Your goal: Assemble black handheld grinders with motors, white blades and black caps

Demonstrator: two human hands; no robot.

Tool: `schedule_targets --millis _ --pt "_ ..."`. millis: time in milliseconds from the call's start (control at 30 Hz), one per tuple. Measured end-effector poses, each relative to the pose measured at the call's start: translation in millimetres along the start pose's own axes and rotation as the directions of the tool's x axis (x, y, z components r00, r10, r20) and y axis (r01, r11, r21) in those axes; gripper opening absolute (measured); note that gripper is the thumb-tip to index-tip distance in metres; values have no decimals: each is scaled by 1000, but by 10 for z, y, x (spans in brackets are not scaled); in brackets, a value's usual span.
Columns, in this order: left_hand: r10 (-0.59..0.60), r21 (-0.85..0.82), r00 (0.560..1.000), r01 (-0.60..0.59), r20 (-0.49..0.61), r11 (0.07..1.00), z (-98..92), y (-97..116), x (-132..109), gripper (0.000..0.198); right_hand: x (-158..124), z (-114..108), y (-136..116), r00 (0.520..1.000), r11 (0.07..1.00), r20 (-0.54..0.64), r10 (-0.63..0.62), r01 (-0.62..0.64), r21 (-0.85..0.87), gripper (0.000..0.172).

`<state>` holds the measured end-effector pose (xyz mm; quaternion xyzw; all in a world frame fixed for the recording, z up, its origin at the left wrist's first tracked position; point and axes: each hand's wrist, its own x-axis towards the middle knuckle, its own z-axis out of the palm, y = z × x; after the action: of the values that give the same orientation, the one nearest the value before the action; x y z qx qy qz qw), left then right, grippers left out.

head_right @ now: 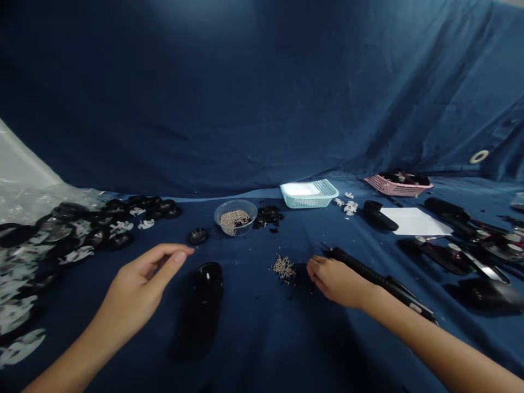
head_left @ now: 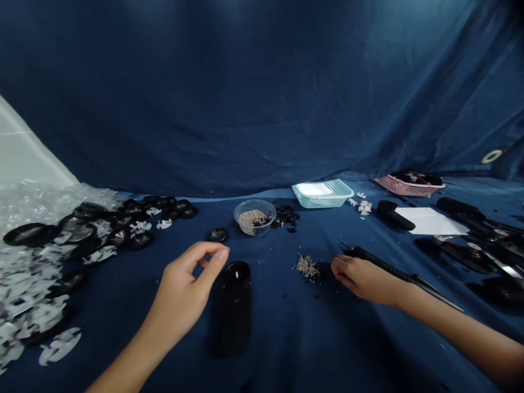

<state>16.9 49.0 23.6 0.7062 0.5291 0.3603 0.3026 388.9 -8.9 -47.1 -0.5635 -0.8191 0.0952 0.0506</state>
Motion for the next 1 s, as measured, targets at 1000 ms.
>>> schedule_targets --millis 1000 --pt "27 -445 852 246 523 861 1230 673 -170 9 -522 -11 417 718 771 -282 637 -583 256 34"
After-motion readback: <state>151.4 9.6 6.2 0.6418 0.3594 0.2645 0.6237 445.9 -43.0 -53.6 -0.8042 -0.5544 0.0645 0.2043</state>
